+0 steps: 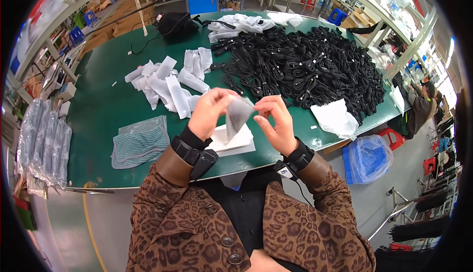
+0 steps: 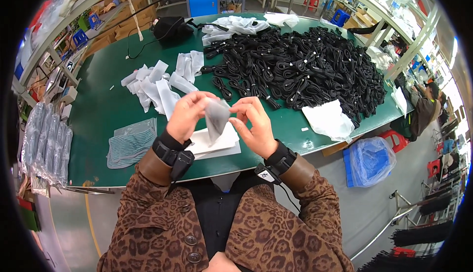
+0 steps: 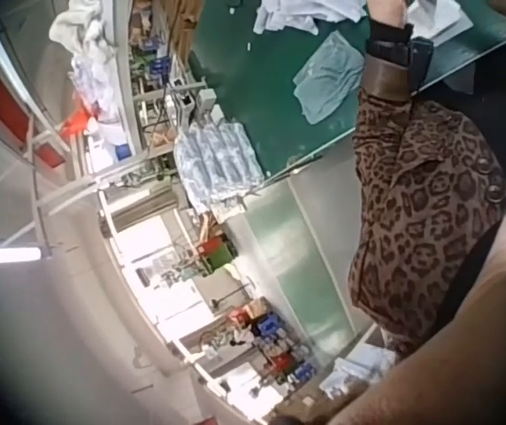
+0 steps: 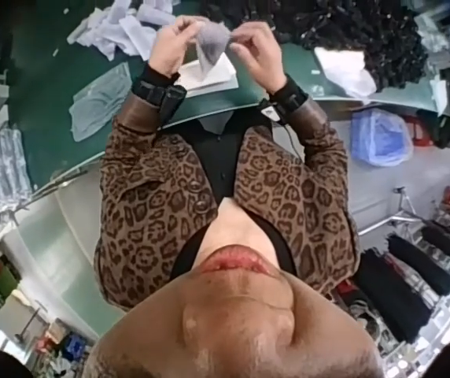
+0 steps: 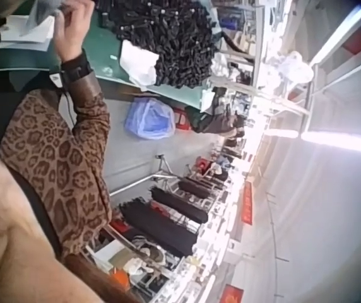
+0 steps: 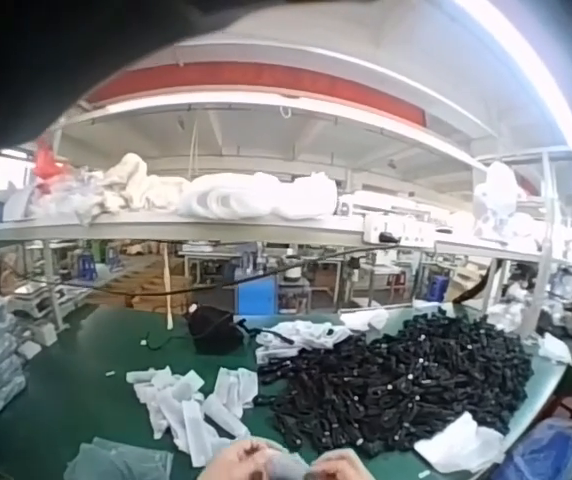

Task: The person packages black cables by hand, picking up a cable and a white plastic bag, sliding the cable into the bag, and then placing the packaged item onto a growing pile.

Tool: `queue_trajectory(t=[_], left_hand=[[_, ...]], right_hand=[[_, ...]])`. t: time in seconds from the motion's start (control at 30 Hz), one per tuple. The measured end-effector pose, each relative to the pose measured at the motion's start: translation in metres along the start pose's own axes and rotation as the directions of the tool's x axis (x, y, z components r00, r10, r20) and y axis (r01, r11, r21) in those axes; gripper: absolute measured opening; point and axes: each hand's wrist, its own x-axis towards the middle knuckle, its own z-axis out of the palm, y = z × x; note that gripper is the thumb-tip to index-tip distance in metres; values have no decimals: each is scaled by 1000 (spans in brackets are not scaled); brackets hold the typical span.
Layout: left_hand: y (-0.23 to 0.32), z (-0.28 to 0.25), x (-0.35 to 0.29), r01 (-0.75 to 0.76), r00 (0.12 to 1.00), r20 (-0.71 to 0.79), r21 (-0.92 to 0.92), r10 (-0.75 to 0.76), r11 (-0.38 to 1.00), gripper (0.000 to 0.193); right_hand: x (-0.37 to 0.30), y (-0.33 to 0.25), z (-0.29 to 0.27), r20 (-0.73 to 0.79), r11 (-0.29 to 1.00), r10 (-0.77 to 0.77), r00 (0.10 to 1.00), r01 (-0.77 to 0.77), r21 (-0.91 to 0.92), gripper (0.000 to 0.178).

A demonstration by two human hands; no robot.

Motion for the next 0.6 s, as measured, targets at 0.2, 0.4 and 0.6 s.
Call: queue_trajectory(t=[0.2,0.4,0.6], left_hand=[[0,-125,45,20,932,-360,-38,-32,999,28],[3,-101,23,-62,998,61,996,16,57,77],[-42,-93,35,-200,912,146,974,-382,-106,83]], right_hand=[[18,36,-2,145,969,167,975,-135,-208,22],[44,113,1,211,875,86,974,27,-483,31],[100,165,48,416,752,123,901,189,-631,70]])
